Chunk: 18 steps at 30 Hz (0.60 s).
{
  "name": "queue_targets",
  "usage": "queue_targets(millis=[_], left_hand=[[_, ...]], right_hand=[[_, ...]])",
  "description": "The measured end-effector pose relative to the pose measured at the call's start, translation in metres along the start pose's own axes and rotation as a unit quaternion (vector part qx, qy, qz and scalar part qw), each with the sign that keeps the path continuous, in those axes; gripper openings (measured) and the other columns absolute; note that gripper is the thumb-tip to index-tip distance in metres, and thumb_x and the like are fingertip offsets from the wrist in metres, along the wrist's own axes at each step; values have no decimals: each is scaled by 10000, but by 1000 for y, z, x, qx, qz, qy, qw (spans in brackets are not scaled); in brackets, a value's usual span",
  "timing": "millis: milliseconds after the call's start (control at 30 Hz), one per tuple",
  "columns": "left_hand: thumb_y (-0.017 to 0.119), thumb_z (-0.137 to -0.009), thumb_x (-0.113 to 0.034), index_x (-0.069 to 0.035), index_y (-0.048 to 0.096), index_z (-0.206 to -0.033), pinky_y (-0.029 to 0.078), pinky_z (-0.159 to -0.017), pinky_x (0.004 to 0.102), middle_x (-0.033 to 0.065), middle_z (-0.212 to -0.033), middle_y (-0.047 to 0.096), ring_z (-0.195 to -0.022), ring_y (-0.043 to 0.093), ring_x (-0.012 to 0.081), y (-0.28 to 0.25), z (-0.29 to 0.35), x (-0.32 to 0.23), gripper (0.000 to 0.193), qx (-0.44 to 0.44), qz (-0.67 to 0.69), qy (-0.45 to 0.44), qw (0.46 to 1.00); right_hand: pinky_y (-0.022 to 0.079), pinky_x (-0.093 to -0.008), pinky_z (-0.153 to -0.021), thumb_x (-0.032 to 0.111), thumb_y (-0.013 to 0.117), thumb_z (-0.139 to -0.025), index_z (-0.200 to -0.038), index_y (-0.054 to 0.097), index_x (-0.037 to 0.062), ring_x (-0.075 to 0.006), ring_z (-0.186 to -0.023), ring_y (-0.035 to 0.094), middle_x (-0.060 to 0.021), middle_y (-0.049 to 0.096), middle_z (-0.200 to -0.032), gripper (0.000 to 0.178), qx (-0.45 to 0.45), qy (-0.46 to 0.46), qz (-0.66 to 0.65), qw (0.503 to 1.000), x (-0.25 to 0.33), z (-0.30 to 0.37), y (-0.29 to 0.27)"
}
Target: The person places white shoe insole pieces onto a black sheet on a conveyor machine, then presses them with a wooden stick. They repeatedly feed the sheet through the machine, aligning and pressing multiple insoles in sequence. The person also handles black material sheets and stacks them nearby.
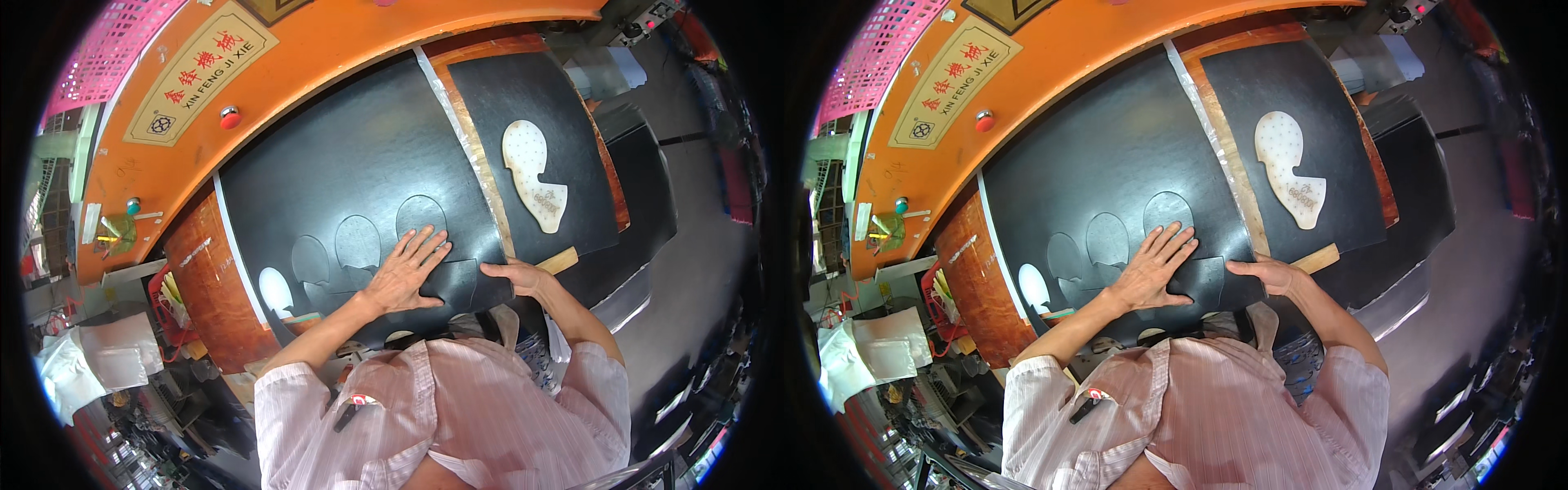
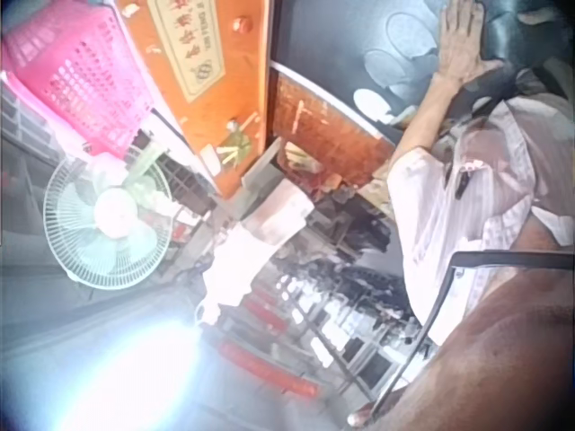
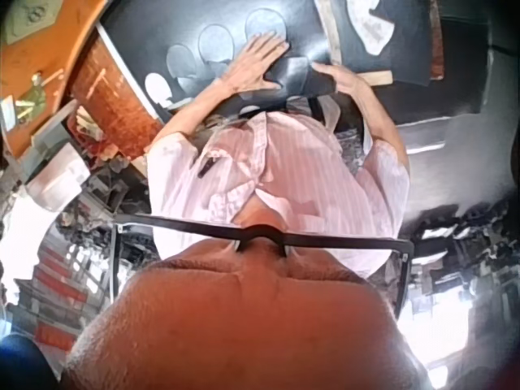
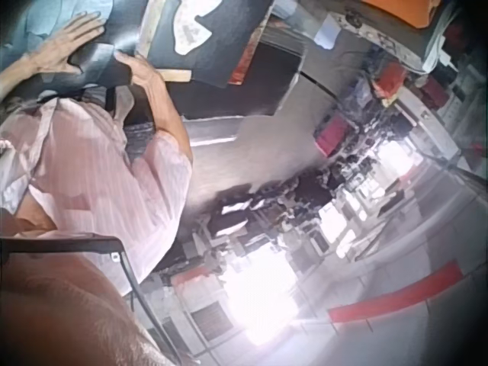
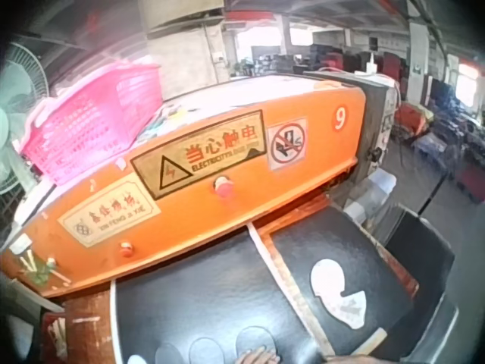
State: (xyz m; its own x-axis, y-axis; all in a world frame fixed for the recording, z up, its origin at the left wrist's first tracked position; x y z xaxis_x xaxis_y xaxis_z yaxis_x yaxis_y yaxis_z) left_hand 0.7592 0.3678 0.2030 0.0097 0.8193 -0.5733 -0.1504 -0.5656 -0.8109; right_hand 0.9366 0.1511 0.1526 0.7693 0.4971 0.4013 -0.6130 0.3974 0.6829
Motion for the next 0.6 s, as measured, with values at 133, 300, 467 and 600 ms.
queue_targets(millis=[133,300,467,600], left_hand=[[838,-798,-214,-68,429,-1564,281,-1259,539,150,-1649,356,-1547,312,358,1,-11,3,880,-10,-92,18,996],[535,-1090,-261,-7,468,-1482,519,-1049,443,160,-1198,680,-1196,651,285,-29,-15,29,473,-226,498,-114,829],[428,-1140,-381,35,454,-1466,579,-901,409,73,-919,637,-874,677,205,-110,17,47,530,-438,564,-160,682],[397,-1154,-331,9,504,-1438,568,-905,430,59,-924,630,-871,661,187,-137,25,48,455,-455,491,-189,719]], right_hand=[[587,-386,-1006,358,607,-1075,-1471,501,-13,-224,-1176,689,-141,634,-1395,553,8,46,-180,983,-12,-6,3],[547,-343,-776,338,643,-1054,-1131,698,-7,-167,-847,701,-73,763,-922,358,-230,-94,295,923,9,26,26],[520,-445,-827,95,755,-878,-1007,688,-3,-350,-951,639,-153,678,-1033,176,-405,-388,565,605,19,51,93],[535,-405,-802,137,787,-863,-916,703,-4,-316,-862,662,-135,704,-930,173,-201,-343,535,745,-8,0,119]])
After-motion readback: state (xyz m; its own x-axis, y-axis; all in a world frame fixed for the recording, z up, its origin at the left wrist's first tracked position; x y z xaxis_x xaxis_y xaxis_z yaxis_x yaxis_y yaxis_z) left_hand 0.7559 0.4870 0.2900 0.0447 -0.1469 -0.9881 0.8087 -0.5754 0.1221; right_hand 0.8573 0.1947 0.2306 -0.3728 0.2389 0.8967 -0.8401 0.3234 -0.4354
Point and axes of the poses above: each hand's wrist, its own z-axis away from the middle knuckle, its own y-axis out of the palm, x = y × z, the point moved 2 cm from there along -z, towards the middle knuckle
